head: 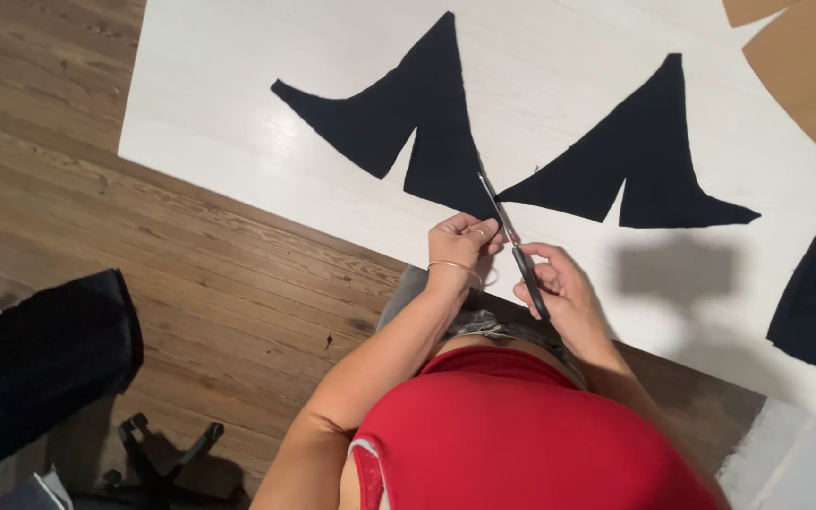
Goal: The person uses scissors to cut a piece of black fabric on a white table, following the shape of a cardboard pattern. They trim the edges of the fabric to match the pattern and then place the cut piece next to another identical piece.
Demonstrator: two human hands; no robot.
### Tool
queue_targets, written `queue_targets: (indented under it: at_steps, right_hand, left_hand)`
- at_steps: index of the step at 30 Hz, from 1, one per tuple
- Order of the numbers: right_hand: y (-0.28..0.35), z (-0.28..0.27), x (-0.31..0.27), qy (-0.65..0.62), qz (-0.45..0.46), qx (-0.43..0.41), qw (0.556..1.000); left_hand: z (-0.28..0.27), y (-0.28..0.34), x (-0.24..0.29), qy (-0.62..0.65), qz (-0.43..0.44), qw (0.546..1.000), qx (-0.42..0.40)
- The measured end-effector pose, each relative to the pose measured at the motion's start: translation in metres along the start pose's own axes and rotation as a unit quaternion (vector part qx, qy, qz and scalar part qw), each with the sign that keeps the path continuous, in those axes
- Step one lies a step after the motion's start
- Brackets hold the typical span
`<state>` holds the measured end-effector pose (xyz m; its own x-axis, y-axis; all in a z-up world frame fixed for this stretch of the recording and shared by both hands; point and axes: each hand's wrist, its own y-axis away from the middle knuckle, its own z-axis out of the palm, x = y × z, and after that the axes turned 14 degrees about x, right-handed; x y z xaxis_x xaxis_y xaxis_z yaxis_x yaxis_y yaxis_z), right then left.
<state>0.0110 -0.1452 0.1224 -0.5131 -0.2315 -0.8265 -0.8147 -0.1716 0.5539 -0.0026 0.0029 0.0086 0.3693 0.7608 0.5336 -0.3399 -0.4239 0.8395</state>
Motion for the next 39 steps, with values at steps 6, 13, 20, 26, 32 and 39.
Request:
queue_targets:
  at_steps: [6,13,20,26,32,39]
  right_hand:
    - [0.000,0.003,-0.012,0.030,-0.021,0.018,0.999]
    - [0.004,-0.004,-0.006,0.042,-0.010,0.016,0.999]
    - [0.011,-0.019,-0.009,0.036,0.038,-0.029,0.998]
    - [0.004,-0.024,0.026,-0.108,0.060,-0.077,0.989]
    - [0.002,-0.013,0.014,-0.065,0.052,-0.057,0.995]
    - [0.004,-0.002,0.004,-0.054,0.053,-0.030,0.997]
  left_hand:
    - [-0.003,0.003,0.000,-0.036,0.013,0.999,-0.013]
    - [-0.012,-0.013,-0.016,-0.068,0.045,0.996,-0.028]
    - [-0.014,-0.010,-0.017,-0.046,0.046,0.997,-0.045]
    - [-0.014,0.011,-0.005,-0.047,0.032,0.997,-0.048]
    - [-0.012,0.007,-0.016,-0.048,0.032,0.997,-0.054]
    - [-0.020,-0.011,-0.038,-0.076,0.054,0.993,-0.067]
